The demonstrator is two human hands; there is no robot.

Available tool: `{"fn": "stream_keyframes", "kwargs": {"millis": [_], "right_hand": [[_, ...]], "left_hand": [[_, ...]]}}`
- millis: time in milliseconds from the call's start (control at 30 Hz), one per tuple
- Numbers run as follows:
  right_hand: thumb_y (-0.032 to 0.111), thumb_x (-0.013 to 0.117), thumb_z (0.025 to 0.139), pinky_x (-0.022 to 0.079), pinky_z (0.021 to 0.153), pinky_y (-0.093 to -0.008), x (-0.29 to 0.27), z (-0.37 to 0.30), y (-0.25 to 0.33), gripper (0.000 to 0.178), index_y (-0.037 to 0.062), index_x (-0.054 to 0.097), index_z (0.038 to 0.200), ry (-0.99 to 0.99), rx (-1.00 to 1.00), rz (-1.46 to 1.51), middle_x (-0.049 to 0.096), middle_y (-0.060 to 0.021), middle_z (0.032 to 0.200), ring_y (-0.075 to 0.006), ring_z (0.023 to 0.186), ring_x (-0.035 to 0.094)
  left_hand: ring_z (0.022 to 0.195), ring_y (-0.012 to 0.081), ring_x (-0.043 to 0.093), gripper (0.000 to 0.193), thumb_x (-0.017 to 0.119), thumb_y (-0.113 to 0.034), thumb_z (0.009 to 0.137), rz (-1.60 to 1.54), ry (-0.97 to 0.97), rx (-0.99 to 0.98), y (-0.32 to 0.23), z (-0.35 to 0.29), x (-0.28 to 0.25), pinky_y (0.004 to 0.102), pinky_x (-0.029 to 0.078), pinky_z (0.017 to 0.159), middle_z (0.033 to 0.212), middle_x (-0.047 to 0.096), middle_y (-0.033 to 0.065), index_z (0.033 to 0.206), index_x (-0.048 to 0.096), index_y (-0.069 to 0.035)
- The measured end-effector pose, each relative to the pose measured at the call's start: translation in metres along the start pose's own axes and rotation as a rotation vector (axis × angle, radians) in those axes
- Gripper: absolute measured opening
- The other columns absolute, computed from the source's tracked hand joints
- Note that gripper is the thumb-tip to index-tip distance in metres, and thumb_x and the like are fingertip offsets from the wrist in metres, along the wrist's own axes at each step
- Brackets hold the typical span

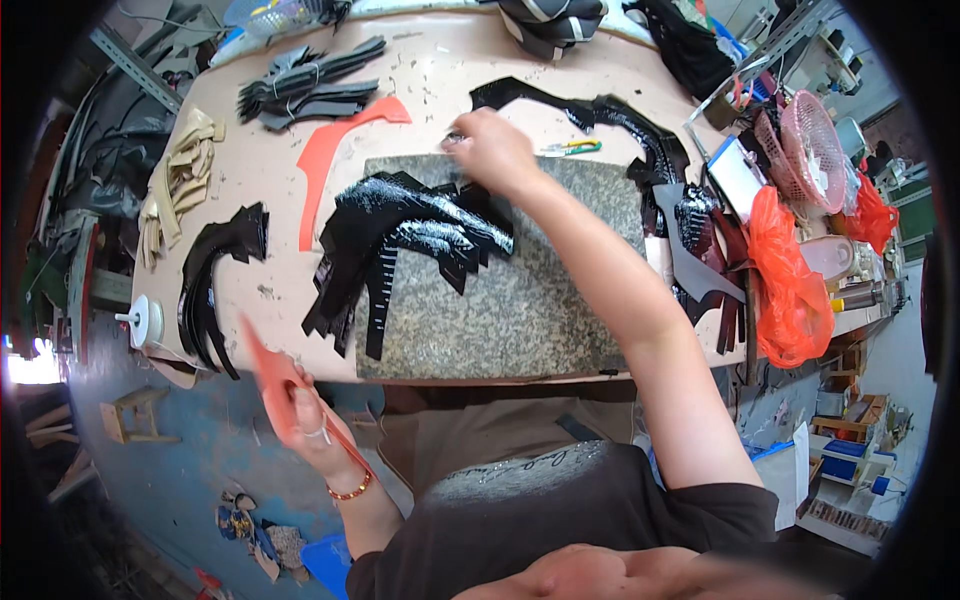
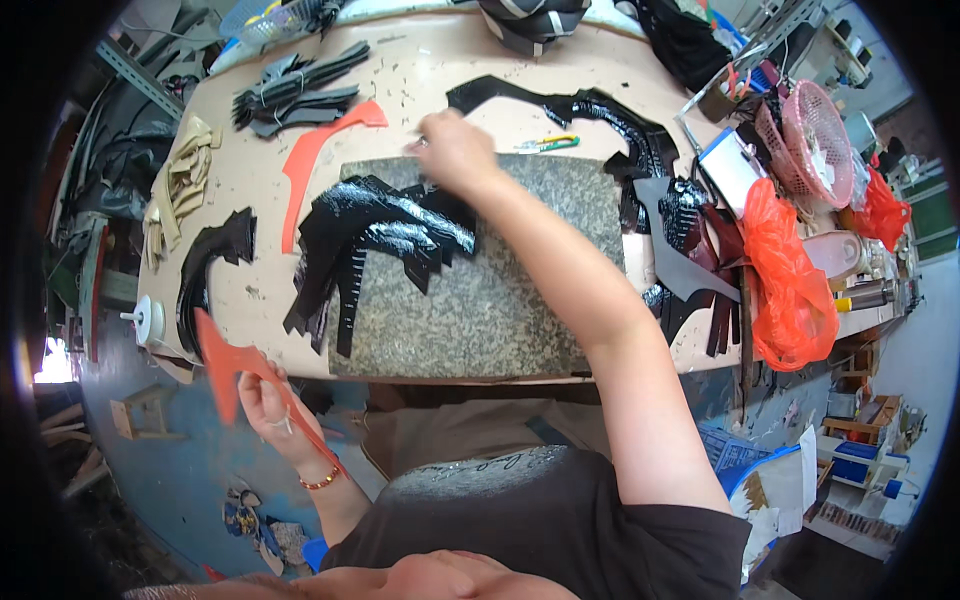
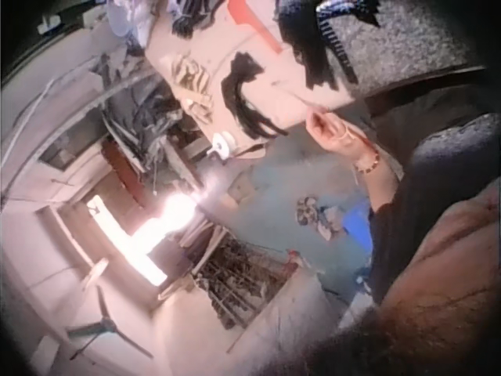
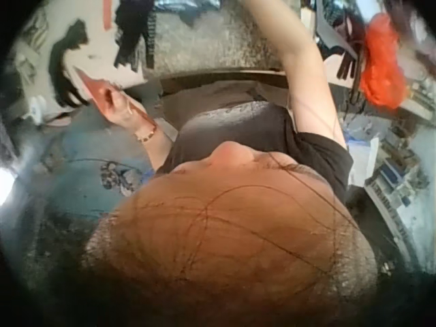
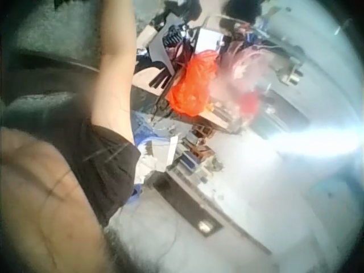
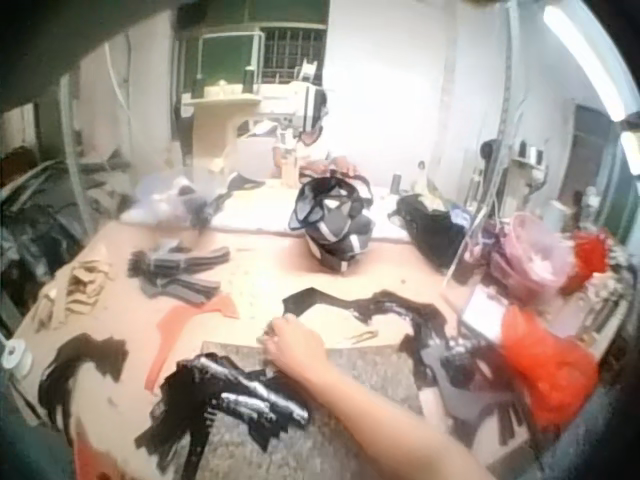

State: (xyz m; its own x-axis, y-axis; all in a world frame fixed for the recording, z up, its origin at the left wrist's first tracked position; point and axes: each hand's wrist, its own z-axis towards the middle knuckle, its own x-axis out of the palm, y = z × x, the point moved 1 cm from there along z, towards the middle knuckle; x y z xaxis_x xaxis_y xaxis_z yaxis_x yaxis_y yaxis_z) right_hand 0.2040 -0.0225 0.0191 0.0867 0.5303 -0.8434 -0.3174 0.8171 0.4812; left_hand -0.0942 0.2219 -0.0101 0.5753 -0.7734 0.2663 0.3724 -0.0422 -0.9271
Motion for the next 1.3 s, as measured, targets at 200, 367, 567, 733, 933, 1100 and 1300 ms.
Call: {"fn": "stream_keyframes", "kwargs": {"millis": [200, 367, 567, 733, 933, 1100, 1300], "right_hand": [[0.011, 0.050, 0.084, 0.048, 0.091, -0.0467, -0.008, 0.071, -0.153, 0.027, 0.0041, 0.064, 0.107, -0.146, 0.217, -0.201, 0.062, -0.0184, 0.115, -0.0369, 0.107, 0.060], [0.021, 0.061, 0.082, 0.050, 0.091, -0.0431, -0.040, 0.083, -0.151, 0.030, 0.0069, 0.066, 0.108, 0.043, 0.385, -0.409, 0.065, -0.0159, 0.113, -0.0303, 0.108, 0.063], [0.028, 0.067, 0.080, 0.053, 0.080, -0.0419, -0.063, 0.071, -0.121, 0.027, 0.0134, 0.069, 0.102, 0.068, 0.214, -0.530, 0.069, -0.0118, 0.102, -0.0294, 0.099, 0.066], [0.031, 0.065, 0.086, 0.050, 0.065, -0.0411, -0.137, 0.008, -0.025, 0.020, 0.0125, 0.068, 0.092, -0.264, -0.323, -0.253, 0.069, -0.0116, 0.081, -0.0292, 0.078, 0.066], [0.014, 0.070, 0.085, 0.042, 0.056, -0.0225, -0.203, -0.103, 0.027, 0.014, 0.0006, 0.065, 0.086, 0.148, -0.251, 0.585, 0.061, -0.0032, 0.068, -0.0060, 0.060, 0.052], [0.013, 0.071, 0.082, 0.047, 0.060, -0.0281, -0.129, -0.177, -0.009, 0.013, 0.0030, 0.065, 0.090, 0.327, -0.144, 0.323, 0.063, -0.0073, 0.070, -0.0164, 0.066, 0.063], [0.017, 0.073, 0.074, 0.049, 0.057, -0.0352, -0.064, -0.226, -0.018, 0.016, 0.0119, 0.064, 0.085, -0.120, -0.181, -0.047, 0.059, -0.0028, 0.078, -0.0229, 0.067, 0.062]], "left_hand": [[0.105, 0.0135, 0.055, 0.034, 0.062, -0.010, 0.092, 0.108, 0.063, 0.079, -0.014, 0.001, 0.005, 0.0253, 0.043, 0.093, 0.119, 0.058, 0.0095, 0.121, 0.053, 0.004], [0.109, 0.0163, 0.054, 0.036, 0.065, -0.012, 0.089, 0.146, 0.068, 0.064, -0.012, 0.002, 0.005, 0.0291, 0.042, 0.097, 0.120, 0.054, 0.0096, 0.119, 0.054, 0.004], [0.108, 0.0154, 0.055, 0.034, 0.065, -0.009, 0.090, 0.120, 0.101, 0.088, -0.009, 0.001, 0.013, 0.0288, 0.042, 0.097, 0.117, 0.058, 0.0086, 0.119, 0.054, 0.003], [0.108, 0.0156, 0.054, 0.031, 0.062, -0.008, 0.091, 0.157, 0.108, 0.118, -0.010, 0.008, 0.012, 0.0294, 0.041, 0.098, 0.117, 0.058, 0.0088, 0.119, 0.054, 0.004], [0.108, 0.0151, 0.053, 0.036, 0.061, -0.013, 0.092, 0.165, -0.011, 0.140, -0.017, 0.025, 0.021, 0.0318, 0.040, 0.098, 0.118, 0.057, 0.0102, 0.122, 0.052, 0.005], [0.107, 0.0153, 0.054, 0.035, 0.060, -0.009, 0.091, 0.144, 0.076, 0.124, -0.022, 0.030, 0.044, 0.0311, 0.041, 0.097, 0.120, 0.057, 0.0114, 0.122, 0.054, 0.005], [0.111, 0.0242, 0.054, 0.039, 0.075, -0.002, 0.073, 0.474, 0.451, 0.181, -0.016, 0.008, 0.091, 0.0366, 0.043, 0.098, 0.121, 0.053, 0.0133, 0.110, 0.063, -0.002]]}}
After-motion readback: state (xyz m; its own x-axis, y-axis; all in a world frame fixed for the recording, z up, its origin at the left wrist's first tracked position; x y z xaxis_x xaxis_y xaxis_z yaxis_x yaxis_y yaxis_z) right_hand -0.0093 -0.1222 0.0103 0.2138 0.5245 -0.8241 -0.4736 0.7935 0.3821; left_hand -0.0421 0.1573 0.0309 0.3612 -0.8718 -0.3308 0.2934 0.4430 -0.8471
